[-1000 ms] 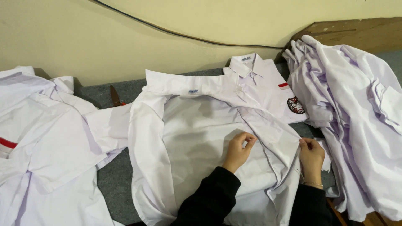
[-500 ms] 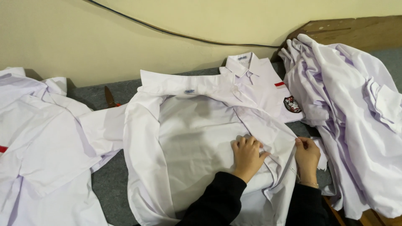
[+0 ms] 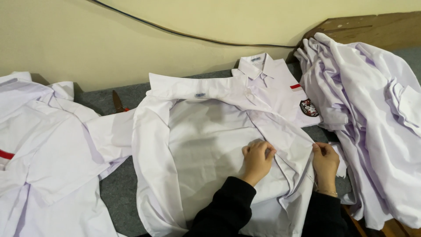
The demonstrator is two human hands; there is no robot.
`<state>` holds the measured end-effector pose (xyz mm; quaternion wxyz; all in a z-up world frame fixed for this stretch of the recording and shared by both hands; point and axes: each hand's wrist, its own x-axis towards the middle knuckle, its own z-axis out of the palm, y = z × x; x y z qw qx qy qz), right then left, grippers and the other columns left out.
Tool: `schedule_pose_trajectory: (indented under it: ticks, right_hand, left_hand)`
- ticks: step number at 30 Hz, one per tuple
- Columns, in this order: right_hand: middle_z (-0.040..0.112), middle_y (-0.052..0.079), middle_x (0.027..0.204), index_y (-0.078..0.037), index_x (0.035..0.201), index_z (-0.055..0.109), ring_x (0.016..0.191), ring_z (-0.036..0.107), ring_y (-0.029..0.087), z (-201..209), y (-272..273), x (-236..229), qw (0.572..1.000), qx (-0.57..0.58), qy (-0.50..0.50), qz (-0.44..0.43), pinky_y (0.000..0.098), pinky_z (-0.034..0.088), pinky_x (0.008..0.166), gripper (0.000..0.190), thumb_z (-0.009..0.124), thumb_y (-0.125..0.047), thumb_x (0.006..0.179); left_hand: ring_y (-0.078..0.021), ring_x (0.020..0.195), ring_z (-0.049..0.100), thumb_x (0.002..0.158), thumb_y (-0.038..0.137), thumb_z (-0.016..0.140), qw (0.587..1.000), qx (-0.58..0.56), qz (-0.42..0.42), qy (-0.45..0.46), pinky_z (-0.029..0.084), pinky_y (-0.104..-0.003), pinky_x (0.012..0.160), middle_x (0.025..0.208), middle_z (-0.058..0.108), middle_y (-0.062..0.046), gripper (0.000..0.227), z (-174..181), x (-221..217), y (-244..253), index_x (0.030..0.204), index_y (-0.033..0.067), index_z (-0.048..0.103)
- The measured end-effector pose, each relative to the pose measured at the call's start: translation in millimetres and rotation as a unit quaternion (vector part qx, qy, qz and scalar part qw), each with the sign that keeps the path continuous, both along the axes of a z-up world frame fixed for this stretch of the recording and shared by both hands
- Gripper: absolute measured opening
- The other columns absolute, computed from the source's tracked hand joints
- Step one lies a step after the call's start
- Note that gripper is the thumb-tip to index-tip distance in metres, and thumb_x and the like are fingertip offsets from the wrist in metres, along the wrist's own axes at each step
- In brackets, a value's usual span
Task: Folding and smoothing white school uniform shirts on a work table in a factory setting.
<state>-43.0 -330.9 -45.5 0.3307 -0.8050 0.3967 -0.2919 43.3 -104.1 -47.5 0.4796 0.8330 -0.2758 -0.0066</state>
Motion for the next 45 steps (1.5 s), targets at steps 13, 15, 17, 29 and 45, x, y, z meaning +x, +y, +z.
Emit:
schedule_pose_trajectory:
  ticks: [13, 15, 17, 29, 45]
  right_hand:
    - [0.074, 0.019, 0.102, -0.009, 0.117, 0.078, 0.099, 0.069, 0.038, 2.5, 3.2, -0.9, 1.0, 0.0, 0.006, 0.0, 0.0467, 0.054, 0.079, 0.016, 0.071, -0.02, 0.107]
    - [0.073, 0.022, 0.107, -0.007, 0.121, 0.075, 0.104, 0.068, 0.041, 3.4, 2.4, -0.8, 1.0, 0.002, 0.002, 0.016, 0.049, 0.053, 0.084, 0.021, 0.068, -0.023, 0.109]
    - [0.072, 0.024, 0.112, -0.005, 0.125, 0.072, 0.109, 0.066, 0.044, 13.9, 13.0, -1.8, 0.999, 0.004, -0.004, 0.032, 0.0513, 0.052, 0.089, 0.027, 0.066, -0.027, 0.111]
    - [0.066, -0.007, 0.117, -0.038, 0.114, 0.071, 0.12, 0.062, 0.028, 18.9, 56.7, 5.2, 0.928, -0.245, 0.228, 0.166, 0.0587, 0.048, 0.102, 0.033, 0.075, -0.052, 0.085]
    - [0.071, -0.008, 0.109, -0.033, 0.107, 0.073, 0.121, 0.06, 0.022, 13.3, 65.0, 3.7, 0.955, -0.187, 0.172, 0.155, 0.0514, 0.039, 0.103, 0.022, 0.066, -0.051, 0.098]
  left_hand:
    - [-0.0112, 0.097, 0.073, 0.104, 0.021, 0.06, 0.984, -0.16, 0.023, 0.081, 0.035, -0.033, 0.092, 0.085, 0.073, 0.015, 0.006, -9.3, 9.3, -1.7, 0.104, 0.0247, 0.055]
    - [-0.0131, 0.093, 0.074, 0.103, 0.019, 0.062, 0.981, -0.173, 0.029, 0.08, 0.041, -0.031, 0.088, 0.082, 0.073, 0.013, 0.007, -7.3, 9.6, -1.5, 0.101, 0.0234, 0.056]
    - [-0.015, 0.09, 0.075, 0.101, 0.017, 0.065, 0.979, -0.186, 0.035, 0.078, 0.047, -0.03, 0.084, 0.079, 0.073, 0.011, 0.008, -4.0, 9.1, 0.9, 0.099, 0.0221, 0.058]
    - [-0.0231, 0.081, 0.074, 0.097, 0.02, 0.072, 0.978, -0.192, 0.079, 0.026, 0.057, -0.033, 0.069, 0.083, 0.073, -0.002, 0.007, 15.9, 10.1, 12.8, 0.1, 0.0161, 0.067]
    - [-0.0175, 0.096, 0.063, 0.09, 0.028, 0.077, 0.988, 0.092, 0.008, -0.125, 0.044, -0.04, 0.091, 0.086, 0.059, 0.007, 0.013, -3.9, 4.6, 3.8, 0.094, 0.0205, 0.067]
